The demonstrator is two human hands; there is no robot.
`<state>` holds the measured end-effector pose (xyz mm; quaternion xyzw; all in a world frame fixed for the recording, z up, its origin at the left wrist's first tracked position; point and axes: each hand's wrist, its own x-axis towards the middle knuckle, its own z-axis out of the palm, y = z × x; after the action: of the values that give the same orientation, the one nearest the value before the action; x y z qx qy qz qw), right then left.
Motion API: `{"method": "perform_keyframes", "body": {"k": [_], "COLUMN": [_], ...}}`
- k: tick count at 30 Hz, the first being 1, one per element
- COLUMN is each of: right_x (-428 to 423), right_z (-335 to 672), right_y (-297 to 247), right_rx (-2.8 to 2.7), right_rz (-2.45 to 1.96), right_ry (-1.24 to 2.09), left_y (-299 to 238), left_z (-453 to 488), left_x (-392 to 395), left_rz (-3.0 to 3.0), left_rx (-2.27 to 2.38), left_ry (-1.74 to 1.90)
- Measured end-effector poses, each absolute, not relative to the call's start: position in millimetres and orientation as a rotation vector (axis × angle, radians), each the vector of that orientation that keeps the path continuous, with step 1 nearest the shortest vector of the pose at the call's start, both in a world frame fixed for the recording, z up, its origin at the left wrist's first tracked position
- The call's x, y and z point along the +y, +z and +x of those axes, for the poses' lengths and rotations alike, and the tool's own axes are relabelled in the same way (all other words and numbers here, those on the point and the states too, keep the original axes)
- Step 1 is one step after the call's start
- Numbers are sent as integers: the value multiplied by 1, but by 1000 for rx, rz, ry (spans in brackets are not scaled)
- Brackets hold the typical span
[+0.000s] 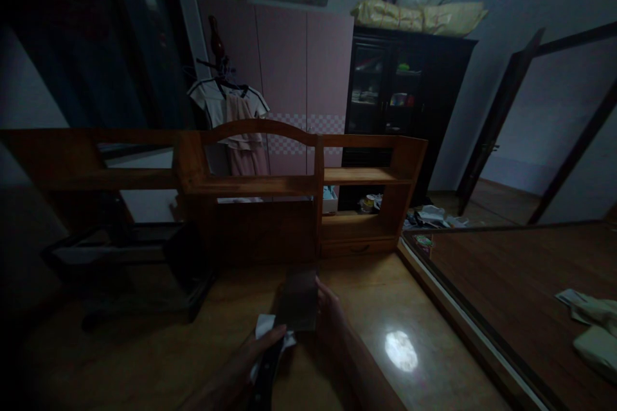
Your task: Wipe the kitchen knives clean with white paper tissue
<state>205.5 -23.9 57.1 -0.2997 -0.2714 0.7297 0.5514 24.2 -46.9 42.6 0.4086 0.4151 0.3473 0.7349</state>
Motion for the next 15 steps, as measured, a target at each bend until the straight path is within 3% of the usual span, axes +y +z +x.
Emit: {"method": "perform_keyframes", "body": {"k": [8,12,15], "right_x": [-28,-19,-16], "right_z": [206,204,212], "right_y": [59,44,37], "right_rx": [-600,-600,-636], "right_rz": [-658,-797,-994], "right_ry": [1897,1779,1499], "left_y": [41,42,44], "left_z": [21,20,21], "left_x": [-42,-41,-38], "left_rz": [685,677,623], "left_rx": [905,879,867], "left_ry": [757,756,822]}}
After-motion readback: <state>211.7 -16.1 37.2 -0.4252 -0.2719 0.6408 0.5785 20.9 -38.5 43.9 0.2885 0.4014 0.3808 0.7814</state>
